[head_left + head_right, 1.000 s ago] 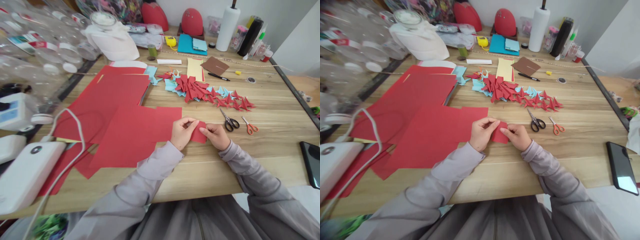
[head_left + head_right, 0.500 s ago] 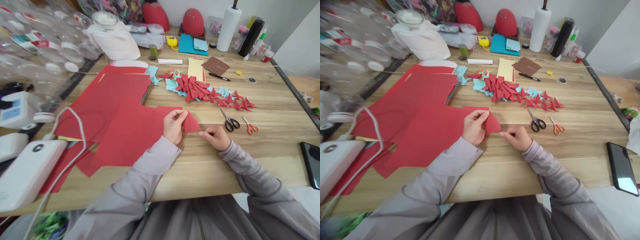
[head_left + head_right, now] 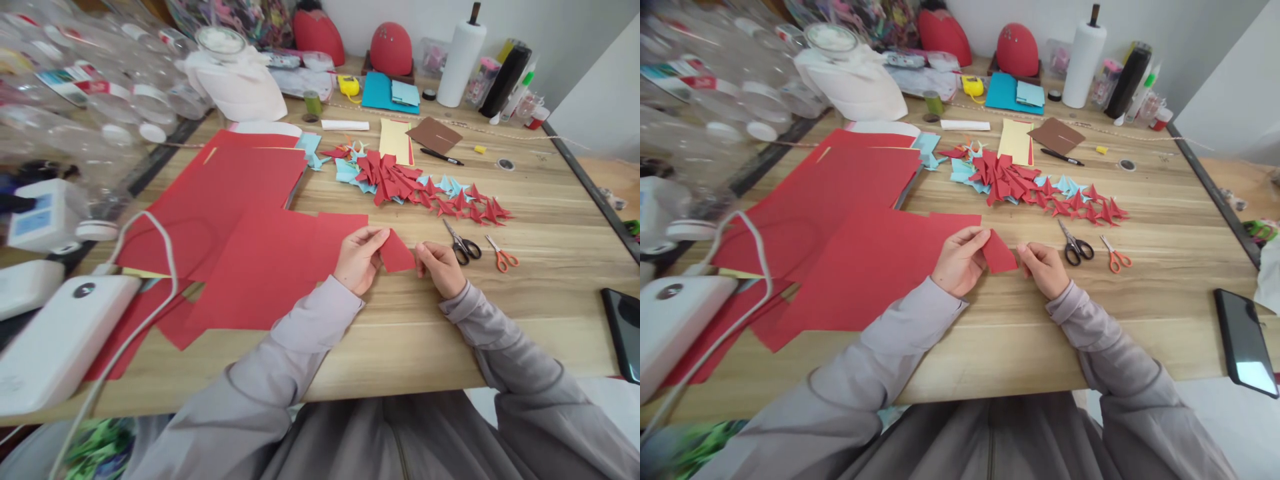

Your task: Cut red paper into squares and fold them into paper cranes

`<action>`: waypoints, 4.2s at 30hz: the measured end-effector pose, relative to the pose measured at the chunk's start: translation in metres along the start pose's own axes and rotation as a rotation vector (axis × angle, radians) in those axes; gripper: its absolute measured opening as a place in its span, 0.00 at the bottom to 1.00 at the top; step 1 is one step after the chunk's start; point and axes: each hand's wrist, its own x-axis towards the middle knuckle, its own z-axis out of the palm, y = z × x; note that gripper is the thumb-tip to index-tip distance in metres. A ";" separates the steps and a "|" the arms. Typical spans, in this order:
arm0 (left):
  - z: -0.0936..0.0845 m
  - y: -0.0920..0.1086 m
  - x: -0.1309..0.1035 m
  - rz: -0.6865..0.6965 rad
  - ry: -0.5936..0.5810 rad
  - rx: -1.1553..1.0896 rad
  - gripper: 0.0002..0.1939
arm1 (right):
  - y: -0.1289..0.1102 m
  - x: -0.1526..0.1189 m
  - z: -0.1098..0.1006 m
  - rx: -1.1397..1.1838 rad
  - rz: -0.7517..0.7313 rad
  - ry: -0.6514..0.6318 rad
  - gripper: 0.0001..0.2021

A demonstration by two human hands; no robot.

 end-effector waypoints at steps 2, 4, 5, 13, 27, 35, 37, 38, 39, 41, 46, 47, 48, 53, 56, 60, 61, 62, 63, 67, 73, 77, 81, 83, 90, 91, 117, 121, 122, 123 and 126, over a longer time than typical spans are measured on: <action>0.000 -0.001 0.001 -0.005 -0.019 -0.015 0.16 | -0.002 0.000 0.001 0.011 0.007 -0.018 0.27; 0.001 -0.002 0.000 -0.010 -0.044 -0.033 0.16 | -0.003 -0.001 0.002 0.009 0.008 -0.039 0.27; 0.001 -0.003 0.000 -0.016 -0.059 -0.041 0.15 | -0.003 -0.001 0.003 0.002 0.007 -0.047 0.26; 0.007 -0.004 -0.006 -0.075 -0.157 0.007 0.19 | -0.004 -0.002 0.003 -0.039 -0.011 -0.111 0.27; 0.006 -0.001 -0.007 -0.219 -0.233 -0.073 0.14 | 0.003 -0.001 0.004 -0.023 -0.056 0.034 0.23; -0.001 -0.003 0.001 -0.038 -0.094 0.027 0.24 | 0.007 0.001 -0.004 0.039 -0.031 0.142 0.18; -0.002 -0.006 0.003 0.009 -0.089 0.094 0.22 | 0.008 0.001 -0.004 0.024 -0.039 0.151 0.17; -0.003 -0.008 0.003 0.028 -0.081 0.137 0.20 | 0.009 0.002 -0.003 0.015 -0.041 0.157 0.17; -0.003 -0.009 0.003 0.047 -0.073 0.185 0.20 | 0.010 0.002 -0.003 0.010 -0.040 0.164 0.16; -0.003 -0.010 0.001 0.090 -0.066 0.295 0.19 | 0.013 0.002 -0.002 0.012 -0.036 0.170 0.16; -0.002 -0.009 -0.004 0.135 -0.089 0.457 0.18 | 0.014 0.002 -0.001 -0.023 -0.078 0.172 0.15; -0.002 -0.009 -0.004 0.134 -0.094 0.464 0.16 | 0.013 0.001 -0.001 -0.034 -0.086 0.182 0.14; -0.002 -0.008 -0.004 0.139 -0.097 0.481 0.13 | 0.012 0.001 -0.001 -0.044 -0.091 0.192 0.14; -0.004 -0.008 -0.002 0.210 -0.076 0.637 0.06 | 0.009 0.000 -0.003 -0.090 -0.143 0.234 0.11; -0.005 -0.009 -0.001 0.208 -0.084 0.679 0.07 | 0.009 0.000 -0.003 -0.104 -0.172 0.250 0.09; -0.005 -0.009 -0.001 0.214 -0.082 0.693 0.08 | 0.009 -0.001 -0.002 -0.128 -0.219 0.241 0.07; -0.005 -0.009 -0.001 0.213 -0.081 0.694 0.08 | 0.008 -0.001 -0.002 -0.139 -0.231 0.235 0.07; -0.006 -0.009 -0.001 0.212 -0.079 0.693 0.08 | 0.008 -0.002 -0.001 -0.150 -0.242 0.231 0.06; -0.006 -0.009 -0.001 0.211 -0.077 0.692 0.08 | 0.008 -0.002 -0.001 -0.161 -0.249 0.226 0.06; -0.006 -0.009 0.000 0.214 -0.073 0.691 0.07 | 0.008 -0.004 -0.002 -0.201 -0.260 0.201 0.07; -0.006 -0.007 0.000 0.212 -0.103 0.683 0.07 | 0.009 -0.007 -0.002 -0.306 -0.277 0.162 0.11; -0.006 -0.008 0.000 0.195 -0.100 0.664 0.06 | 0.007 -0.008 -0.002 -0.344 -0.357 0.153 0.11; -0.005 -0.010 -0.001 0.160 -0.066 0.652 0.06 | 0.005 -0.007 -0.002 -0.344 -0.415 0.140 0.09; -0.005 -0.009 -0.001 0.157 -0.051 0.638 0.07 | 0.004 -0.006 -0.003 -0.326 -0.390 0.131 0.10; -0.005 -0.009 0.001 0.144 -0.054 0.572 0.06 | 0.006 -0.006 -0.001 -0.169 -0.262 0.100 0.10; -0.005 -0.009 0.001 0.140 -0.051 0.559 0.06 | 0.007 -0.006 -0.001 -0.147 -0.243 0.109 0.10; -0.003 0.005 -0.005 0.232 -0.181 0.683 0.07 | 0.004 -0.003 0.000 0.026 -0.038 0.119 0.19; -0.003 0.006 -0.004 0.273 -0.172 0.748 0.07 | 0.005 -0.001 -0.002 -0.007 -0.037 0.068 0.20; -0.003 0.006 -0.004 0.282 -0.173 0.757 0.07 | 0.006 -0.001 -0.002 -0.005 -0.035 0.063 0.20; -0.003 0.007 -0.004 0.289 -0.176 0.764 0.07 | 0.006 0.000 -0.002 0.002 -0.029 0.056 0.20; -0.003 0.007 -0.005 0.289 -0.188 0.768 0.06 | 0.007 0.000 -0.002 0.041 -0.003 0.035 0.19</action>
